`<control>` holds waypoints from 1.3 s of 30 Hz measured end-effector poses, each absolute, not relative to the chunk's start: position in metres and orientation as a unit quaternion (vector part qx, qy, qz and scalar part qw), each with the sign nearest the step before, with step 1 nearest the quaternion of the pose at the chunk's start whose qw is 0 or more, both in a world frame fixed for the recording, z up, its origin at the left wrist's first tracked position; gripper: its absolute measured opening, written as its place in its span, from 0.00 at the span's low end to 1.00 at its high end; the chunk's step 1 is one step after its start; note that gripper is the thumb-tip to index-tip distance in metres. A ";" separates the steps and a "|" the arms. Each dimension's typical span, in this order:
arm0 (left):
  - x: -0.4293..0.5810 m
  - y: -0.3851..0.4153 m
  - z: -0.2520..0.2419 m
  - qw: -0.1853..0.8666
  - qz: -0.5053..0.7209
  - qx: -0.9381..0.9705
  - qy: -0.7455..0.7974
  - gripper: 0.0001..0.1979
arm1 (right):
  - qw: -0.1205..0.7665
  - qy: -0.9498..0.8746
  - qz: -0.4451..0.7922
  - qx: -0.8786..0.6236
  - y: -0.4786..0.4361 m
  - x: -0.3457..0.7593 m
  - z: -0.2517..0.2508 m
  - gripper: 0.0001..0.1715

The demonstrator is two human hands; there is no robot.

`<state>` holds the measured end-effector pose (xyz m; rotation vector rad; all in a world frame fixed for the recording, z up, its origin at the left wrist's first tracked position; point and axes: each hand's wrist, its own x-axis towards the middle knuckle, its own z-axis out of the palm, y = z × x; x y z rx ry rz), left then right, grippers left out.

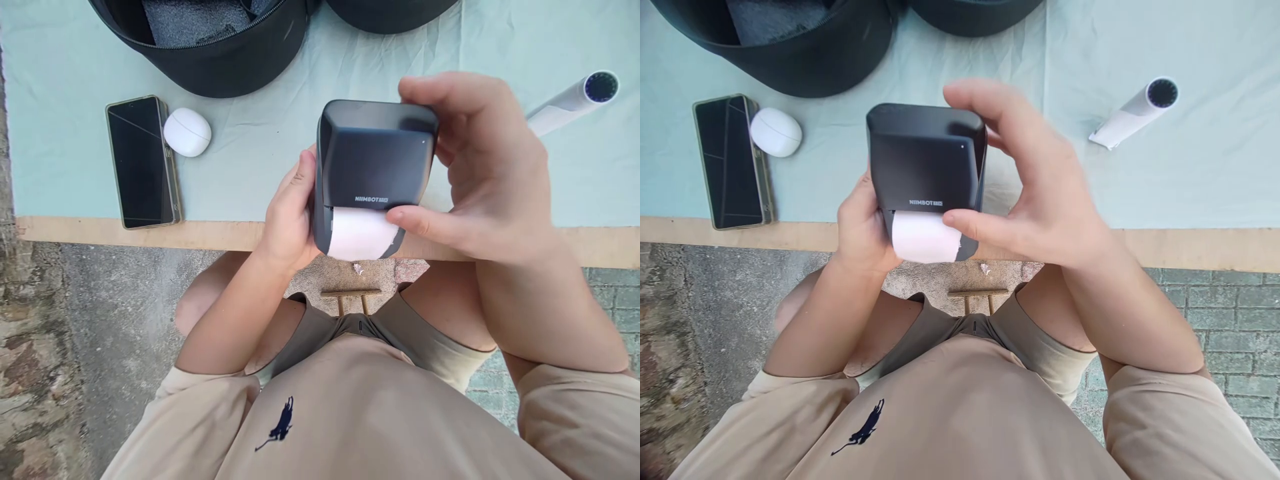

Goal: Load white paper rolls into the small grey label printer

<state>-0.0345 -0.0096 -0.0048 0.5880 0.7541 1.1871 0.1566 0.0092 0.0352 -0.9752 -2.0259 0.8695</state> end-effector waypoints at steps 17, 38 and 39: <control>-0.032 -0.011 0.002 0.751 0.503 0.296 0.309 0.13 | 0.504 -0.654 0.211 -0.522 0.015 0.133 0.058 0.19; -0.034 -0.011 0.003 0.762 0.486 0.311 0.294 0.14 | 0.231 -0.819 0.209 -0.482 0.010 0.151 0.070 0.18; -0.034 -0.011 0.003 0.761 0.490 0.306 0.296 0.13 | 0.280 -0.787 0.263 -0.483 0.008 0.154 0.072 0.20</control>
